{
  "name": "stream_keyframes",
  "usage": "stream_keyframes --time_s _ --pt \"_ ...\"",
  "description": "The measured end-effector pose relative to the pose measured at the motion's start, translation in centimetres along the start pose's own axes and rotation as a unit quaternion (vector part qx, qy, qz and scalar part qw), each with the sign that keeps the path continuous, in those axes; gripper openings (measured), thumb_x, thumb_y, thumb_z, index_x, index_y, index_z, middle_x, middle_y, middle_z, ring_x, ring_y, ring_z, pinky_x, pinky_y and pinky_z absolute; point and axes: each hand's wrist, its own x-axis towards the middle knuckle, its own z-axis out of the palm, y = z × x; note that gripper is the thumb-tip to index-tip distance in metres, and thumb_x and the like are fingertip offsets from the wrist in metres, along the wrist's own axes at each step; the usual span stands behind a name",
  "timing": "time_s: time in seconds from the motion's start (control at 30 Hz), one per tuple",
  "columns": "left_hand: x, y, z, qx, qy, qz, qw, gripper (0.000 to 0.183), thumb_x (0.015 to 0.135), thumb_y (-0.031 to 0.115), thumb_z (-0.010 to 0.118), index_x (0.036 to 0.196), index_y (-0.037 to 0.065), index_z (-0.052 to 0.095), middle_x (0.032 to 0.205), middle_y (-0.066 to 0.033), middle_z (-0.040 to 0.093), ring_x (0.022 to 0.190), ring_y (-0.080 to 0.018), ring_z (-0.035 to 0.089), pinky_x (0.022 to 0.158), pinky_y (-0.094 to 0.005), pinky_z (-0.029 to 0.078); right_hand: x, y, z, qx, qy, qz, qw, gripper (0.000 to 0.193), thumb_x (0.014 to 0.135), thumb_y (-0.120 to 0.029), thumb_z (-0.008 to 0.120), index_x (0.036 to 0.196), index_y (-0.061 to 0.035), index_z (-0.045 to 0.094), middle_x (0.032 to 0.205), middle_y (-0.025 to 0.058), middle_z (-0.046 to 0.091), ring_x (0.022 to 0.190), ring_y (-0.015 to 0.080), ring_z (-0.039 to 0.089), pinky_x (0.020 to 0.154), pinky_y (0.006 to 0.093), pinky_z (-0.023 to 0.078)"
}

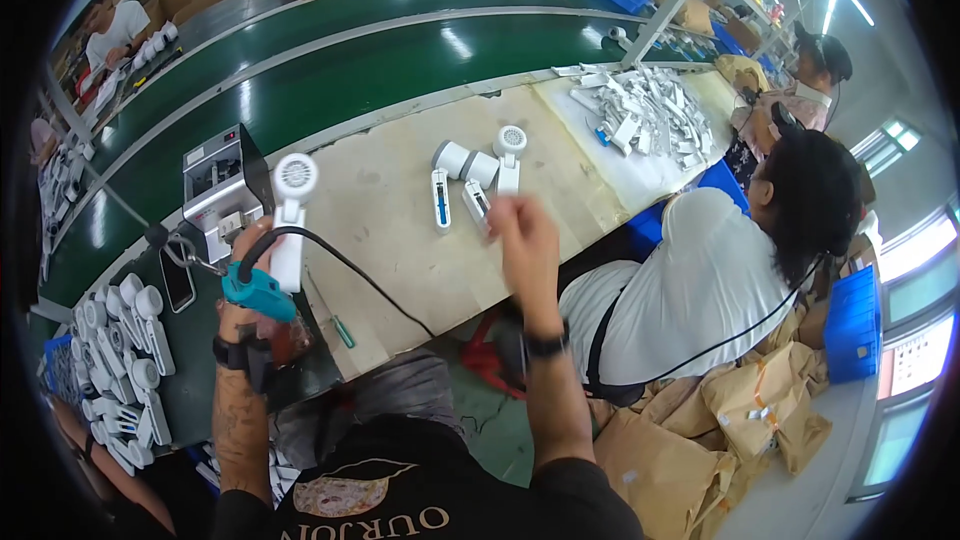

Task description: The person assembles a handheld fan by fitting a plastic cover onto the handle and driving a screw into the casing with a power screwdriver. After completing the assembly, the person places the finished fan onto the conveyor belt and picks up another to repeat the process.

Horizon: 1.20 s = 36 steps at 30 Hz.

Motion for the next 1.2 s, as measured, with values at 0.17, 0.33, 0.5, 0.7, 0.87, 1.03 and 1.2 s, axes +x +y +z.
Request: stream_keyframes --time_s 0.17,0.33,0.5,0.7,0.87,1.03,1.2 --pt "-0.3 2.5 -2.7 -0.38 0.036 -0.286 0.879 0.029 0.091 0.016 0.059 0.11 -0.004 0.066 0.104 -0.0142 0.068 0.096 -0.0227 0.064 0.082 -0.0345 0.051 8.9 15.8 0.0 -0.392 0.07 -0.075 0.914 0.051 0.082 -0.026 0.076 0.12 0.0032 0.058 0.109 0.0236 0.059 0.098 0.0374 0.063 0.084 0.046 0.052" --pt "-1.5 2.8 -2.2 -0.356 0.111 -0.357 0.856 0.033 0.09 0.016 0.056 0.11 -0.008 0.067 0.09 -0.0125 0.069 0.082 -0.0185 0.063 0.077 -0.0299 0.049 13.0 15.5 -0.6 -0.382 0.141 -0.018 0.913 0.053 0.079 -0.033 0.078 0.113 0.0028 0.059 0.106 0.0245 0.064 0.098 0.043 0.064 0.087 0.0492 0.052" --pt "-3.4 -0.3 -1.6 -0.384 0.051 -0.327 0.862 0.037 0.093 0.016 0.055 0.123 -0.005 0.062 0.089 -0.0074 0.068 0.074 -0.0149 0.065 0.066 -0.0278 0.053 15.0 14.5 -1.1 -0.386 0.168 0.024 0.907 0.054 0.078 -0.037 0.078 0.107 0.0035 0.057 0.104 0.0263 0.067 0.098 0.0438 0.066 0.087 0.0499 0.052" --pt "-2.5 3.1 -4.1 -0.303 0.023 -0.271 0.913 0.035 0.095 0.023 0.055 0.113 -0.005 0.066 0.094 -0.0098 0.068 0.086 -0.0184 0.062 0.082 -0.0312 0.05 15.6 15.8 -2.6 -0.373 0.225 0.093 0.896 0.054 0.077 -0.037 0.077 0.106 0.0043 0.057 0.102 0.0279 0.066 0.098 0.0447 0.064 0.087 0.0496 0.052" --pt "-2.2 5.7 -4.6 -0.33 0.044 -0.295 0.896 0.031 0.096 0.022 0.056 0.112 -0.002 0.066 0.096 -0.009 0.069 0.078 -0.015 0.064 0.072 -0.0269 0.051 15.4 18.7 -4.7 -0.478 0.255 0.006 0.841 0.051 0.078 -0.033 0.072 0.106 0.0061 0.055 0.105 0.0268 0.062 0.101 0.0431 0.059 0.091 0.0489 0.05" --pt "-2.4 4.5 -4.1 -0.34 0.082 -0.291 0.89 0.035 0.098 0.021 0.056 0.125 -0.002 0.061 0.098 -0.0084 0.07 0.089 -0.0164 0.065 0.081 -0.0288 0.051 14.5 17.9 -4.7 -0.459 0.212 0.025 0.862 0.049 0.079 -0.032 0.071 0.106 0.0059 0.055 0.115 0.0276 0.059 0.105 0.0426 0.057 0.092 0.0496 0.048" --pt "-2.8 3.2 -4.2 -0.461 0.042 -0.321 0.826 0.031 0.098 0.011 0.048 0.123 -0.002 0.06 0.103 -0.0134 0.069 0.094 -0.0172 0.066 0.084 -0.0293 0.052 12.1 16.2 -3.4 -0.539 0.287 -0.096 0.786 0.052 0.082 -0.025 0.075 0.119 0.0061 0.056 0.114 0.0226 0.06 0.106 0.0385 0.058 0.095 0.0501 0.046"
